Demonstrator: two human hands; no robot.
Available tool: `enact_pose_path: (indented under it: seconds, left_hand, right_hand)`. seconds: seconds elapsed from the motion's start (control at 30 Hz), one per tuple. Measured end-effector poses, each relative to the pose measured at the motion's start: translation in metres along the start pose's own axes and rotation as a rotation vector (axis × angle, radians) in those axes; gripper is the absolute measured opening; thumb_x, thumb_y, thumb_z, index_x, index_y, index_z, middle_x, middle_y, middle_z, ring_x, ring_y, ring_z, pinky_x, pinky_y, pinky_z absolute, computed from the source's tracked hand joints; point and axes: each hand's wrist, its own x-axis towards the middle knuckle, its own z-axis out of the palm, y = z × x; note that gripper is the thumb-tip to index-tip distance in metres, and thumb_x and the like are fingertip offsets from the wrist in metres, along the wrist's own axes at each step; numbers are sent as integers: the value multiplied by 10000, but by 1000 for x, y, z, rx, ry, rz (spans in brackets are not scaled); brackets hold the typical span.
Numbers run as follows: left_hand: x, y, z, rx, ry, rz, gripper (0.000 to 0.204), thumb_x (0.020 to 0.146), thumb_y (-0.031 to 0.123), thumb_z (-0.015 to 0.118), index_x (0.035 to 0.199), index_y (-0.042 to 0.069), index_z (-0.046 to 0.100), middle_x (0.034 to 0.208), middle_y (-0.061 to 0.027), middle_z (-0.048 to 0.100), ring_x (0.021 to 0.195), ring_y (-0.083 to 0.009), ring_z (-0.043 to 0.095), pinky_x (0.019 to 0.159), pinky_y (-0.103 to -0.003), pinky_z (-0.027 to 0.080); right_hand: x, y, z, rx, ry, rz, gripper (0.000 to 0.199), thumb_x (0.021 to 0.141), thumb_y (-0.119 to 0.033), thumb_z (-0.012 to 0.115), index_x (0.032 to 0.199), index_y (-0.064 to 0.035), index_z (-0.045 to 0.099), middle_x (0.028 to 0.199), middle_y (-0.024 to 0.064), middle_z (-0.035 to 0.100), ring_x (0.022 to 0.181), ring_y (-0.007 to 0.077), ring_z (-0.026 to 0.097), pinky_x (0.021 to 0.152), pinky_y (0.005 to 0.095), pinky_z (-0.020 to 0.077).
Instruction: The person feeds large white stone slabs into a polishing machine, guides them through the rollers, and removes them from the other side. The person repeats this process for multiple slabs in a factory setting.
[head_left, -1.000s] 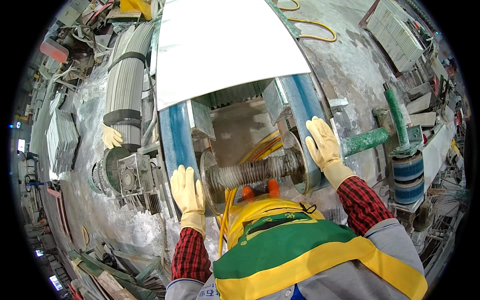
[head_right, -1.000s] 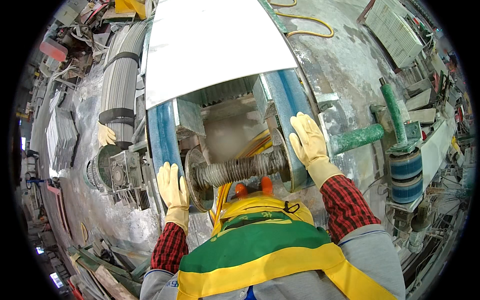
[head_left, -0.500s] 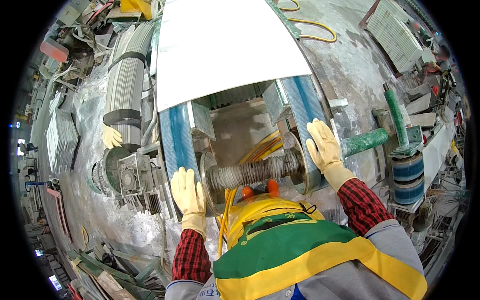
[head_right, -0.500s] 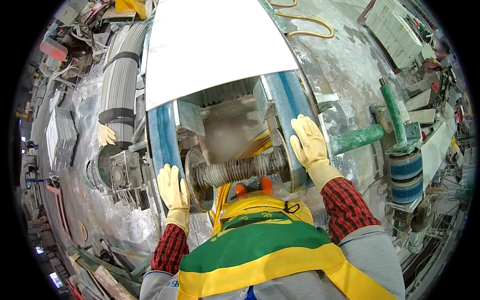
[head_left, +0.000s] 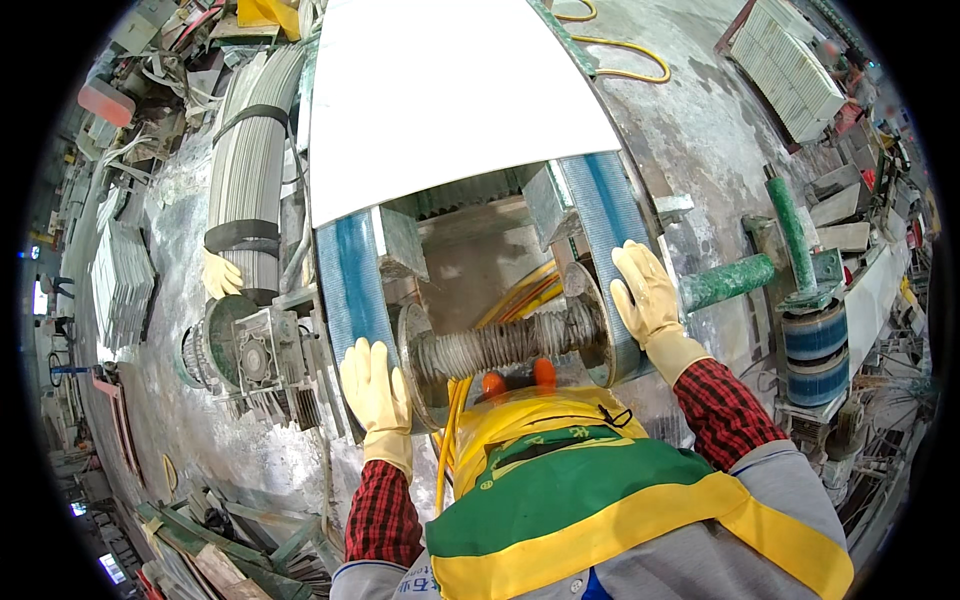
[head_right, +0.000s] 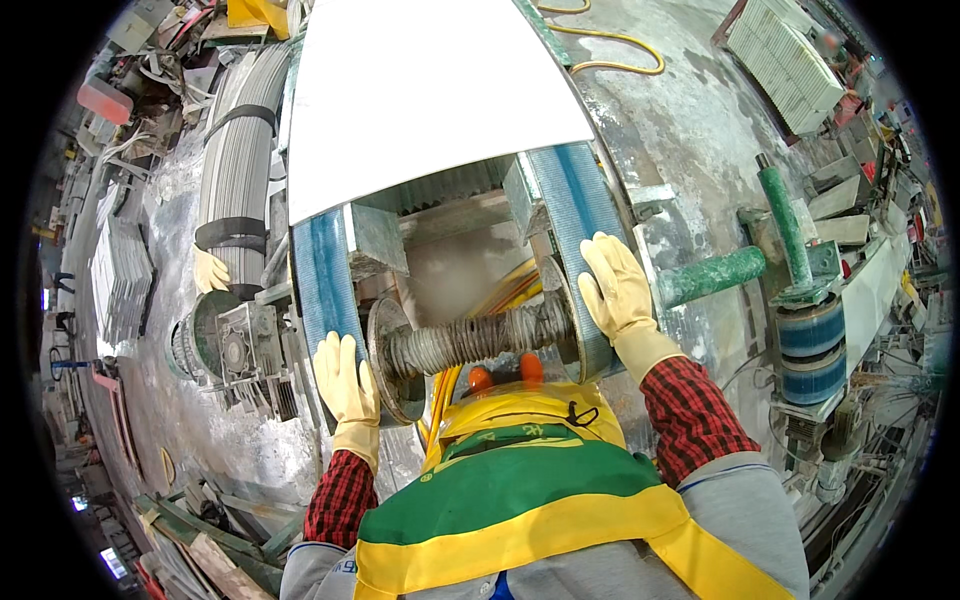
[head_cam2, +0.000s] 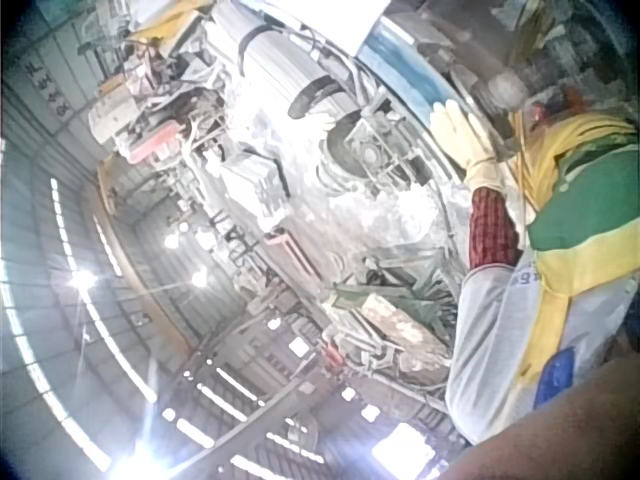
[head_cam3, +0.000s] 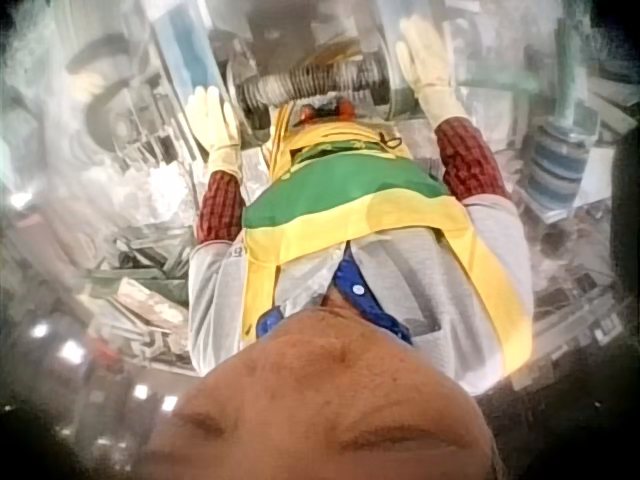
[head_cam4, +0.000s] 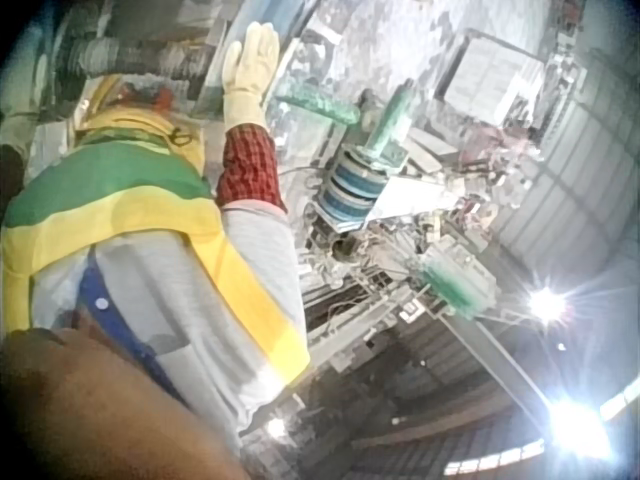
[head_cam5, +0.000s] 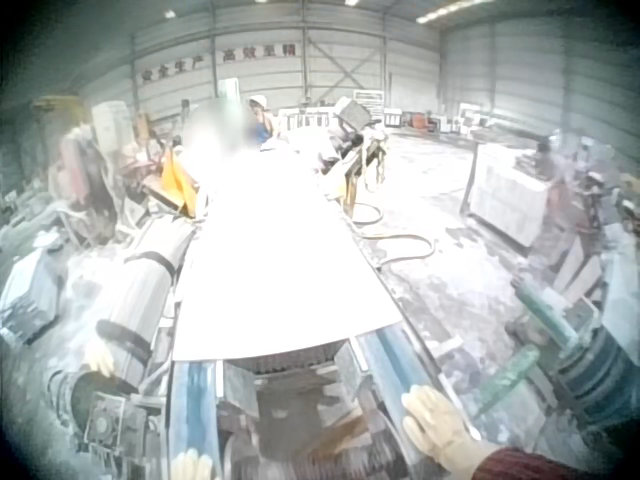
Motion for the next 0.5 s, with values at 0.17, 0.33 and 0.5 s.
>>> enact_pose_path:
  seconds: [0.17,0.33,0.5]
  left_hand:
    - [-1,2,-1,2,-20,-8,548,873,115,700,1405,11,621,1503,-283,567,1382,-510,496,1217,-574,354]
    - [-7,-3,5,39,20,29,559,876,180,715,1403,17,622,1486,-273,579,1371,-495,505,1211,-579,357]
    - [3,8,-14,-49,-141,-64,515,911,131,678,1406,5,611,1498,-295,562,1378,-513,503,1214,-592,348]
  right_hand:
    - [-7,4,3,15,73,-46,455,918,-120,721,1354,-44,618,1342,221,648,1281,449,602,1164,516,462]
    - [-10,5,3,34,91,-72,450,920,-126,726,1349,-35,625,1348,229,647,1285,448,602,1163,516,463]
    - [-12,-1,-2,17,0,26,462,942,-152,714,1383,-38,638,1430,244,625,1358,443,570,1208,519,416]
